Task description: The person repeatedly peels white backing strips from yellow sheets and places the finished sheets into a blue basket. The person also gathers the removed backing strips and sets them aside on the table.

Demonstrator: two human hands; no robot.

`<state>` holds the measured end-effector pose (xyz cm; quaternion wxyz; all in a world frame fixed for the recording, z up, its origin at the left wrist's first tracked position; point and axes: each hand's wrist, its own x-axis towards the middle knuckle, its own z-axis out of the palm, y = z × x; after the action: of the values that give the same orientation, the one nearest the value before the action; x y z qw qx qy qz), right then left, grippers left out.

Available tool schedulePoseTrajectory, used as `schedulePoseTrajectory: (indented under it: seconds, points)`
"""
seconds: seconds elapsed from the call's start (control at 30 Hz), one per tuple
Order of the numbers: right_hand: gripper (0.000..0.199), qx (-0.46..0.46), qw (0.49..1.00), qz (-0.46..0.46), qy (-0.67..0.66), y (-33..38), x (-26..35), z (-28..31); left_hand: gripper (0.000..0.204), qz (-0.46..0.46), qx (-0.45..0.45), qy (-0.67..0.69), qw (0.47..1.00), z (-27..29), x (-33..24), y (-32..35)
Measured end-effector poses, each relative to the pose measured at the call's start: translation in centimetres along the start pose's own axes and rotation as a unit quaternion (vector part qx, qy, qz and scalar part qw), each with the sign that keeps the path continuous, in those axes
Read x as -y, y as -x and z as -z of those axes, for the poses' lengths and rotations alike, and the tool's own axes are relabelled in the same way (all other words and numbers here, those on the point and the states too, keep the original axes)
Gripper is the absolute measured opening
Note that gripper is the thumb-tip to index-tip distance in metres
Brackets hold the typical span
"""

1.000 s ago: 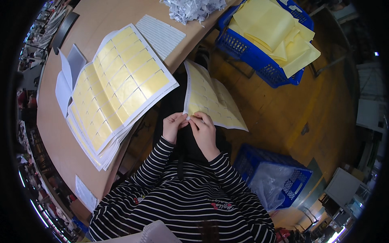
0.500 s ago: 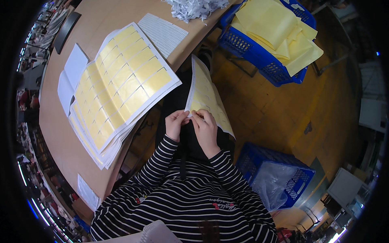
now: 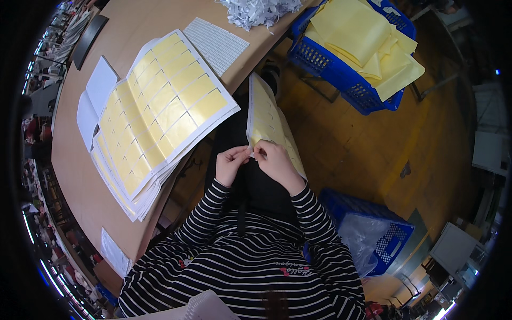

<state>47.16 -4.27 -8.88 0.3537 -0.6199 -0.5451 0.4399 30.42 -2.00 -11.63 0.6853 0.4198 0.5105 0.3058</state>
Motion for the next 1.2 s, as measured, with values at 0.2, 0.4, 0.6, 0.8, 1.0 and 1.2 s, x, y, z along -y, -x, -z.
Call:
schedulePoseTrajectory:
  seconds: [0.2, 0.4, 0.6, 0.8, 1.0, 1.2]
  points:
    - [0.012, 0.103, 0.99, -0.086, -0.041, -1.1, -0.7, 2.2, 0.026, -0.097, 0.023, -0.119, 0.988, -0.1, -1.2, 0.6]
    - [0.01, -0.073, 0.981, -0.1, -0.149, -0.2, -2.2, 0.6, 0.017, -0.084, -0.02, -0.148, 0.985, 0.1, -1.0, 0.2]
    - [0.018, -0.254, 0.967, -0.003, 0.036, -0.4, -2.4, 1.7, 0.009, -0.003, 0.017, 0.009, 1.0, 0.3, -0.3, 0.3]
    - [0.025, -0.247, 0.947, 0.034, 0.204, -0.1, 0.5, 2.6, 0.004, 0.022, 0.057, 0.019, 0.998, 0.2, -0.4, 1.1]
    - [0.023, -0.341, 0.92, -0.013, 0.192, -2.2, 1.1, 5.1, 0.007, 0.055, 0.084, 0.03, 0.994, 0.0, -0.8, 1.9]
    - [0.035, -0.188, 0.976, 0.109, 0.013, -1.2, 1.5, 4.4, 0.005, 0.066, 0.091, 0.037, 0.993, 0.3, -1.0, 1.8]
